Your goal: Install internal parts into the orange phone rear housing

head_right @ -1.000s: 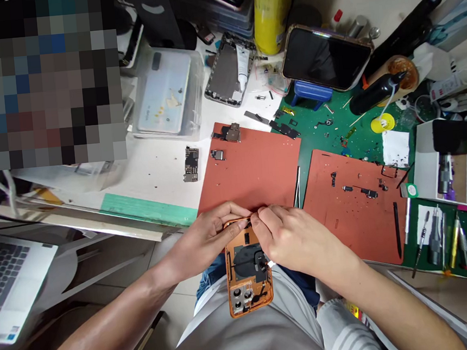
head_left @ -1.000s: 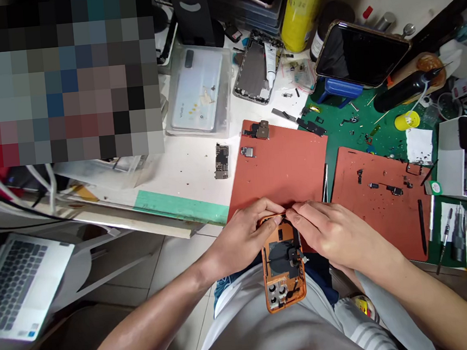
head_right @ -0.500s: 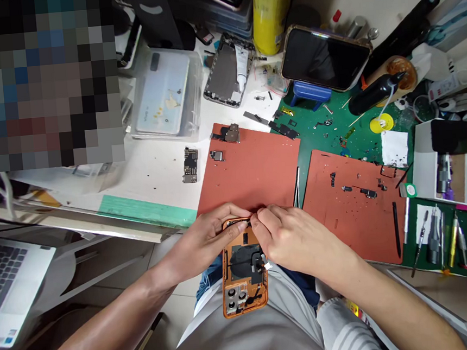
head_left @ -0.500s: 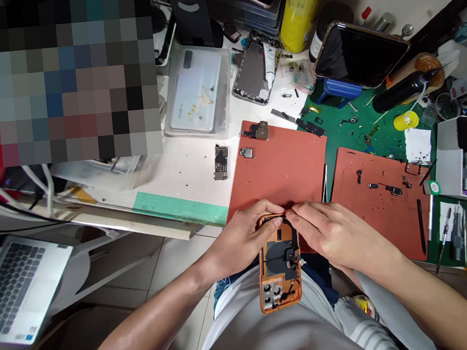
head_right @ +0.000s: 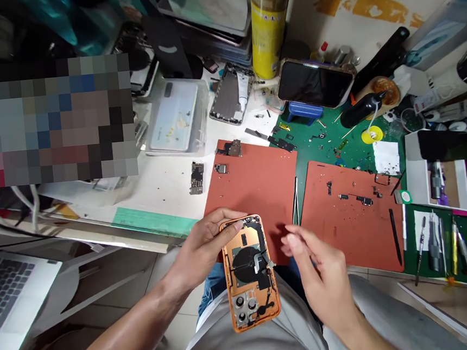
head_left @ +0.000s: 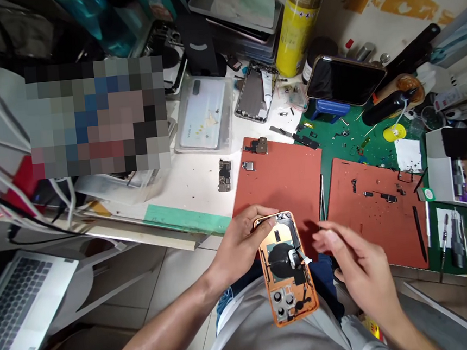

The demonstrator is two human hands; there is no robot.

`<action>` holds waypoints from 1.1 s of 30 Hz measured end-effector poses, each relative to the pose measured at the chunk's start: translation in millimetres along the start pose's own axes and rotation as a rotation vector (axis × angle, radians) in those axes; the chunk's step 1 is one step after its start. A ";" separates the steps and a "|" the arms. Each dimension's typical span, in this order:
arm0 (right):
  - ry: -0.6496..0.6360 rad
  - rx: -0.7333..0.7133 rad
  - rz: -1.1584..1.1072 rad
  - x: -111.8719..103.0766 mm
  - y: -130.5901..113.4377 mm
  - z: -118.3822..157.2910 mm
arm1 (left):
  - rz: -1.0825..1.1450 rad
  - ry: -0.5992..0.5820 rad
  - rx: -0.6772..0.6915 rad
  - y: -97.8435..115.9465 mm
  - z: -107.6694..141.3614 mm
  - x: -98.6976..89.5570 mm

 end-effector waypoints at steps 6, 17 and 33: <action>0.008 0.398 -0.724 43.0 65.5 59.4 | 0.211 0.234 0.079 -9.8 3.1 -4.4; 0.035 0.196 -0.710 7.4 37.1 1.6 | 0.313 0.242 0.084 -42.8 68.1 13.1; 0.201 0.251 -0.972 47.6 38.1 16.6 | 0.306 0.228 0.173 -37.0 44.7 4.7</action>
Point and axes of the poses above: each hand's wrist, its own z-axis away from the middle knuckle, its own x-axis out of the palm, y = z × x, the point moved 9 cm from there along -z, towards the middle knuckle, and after that the axes turned 6 degrees about -y, right-handed, at the moved point
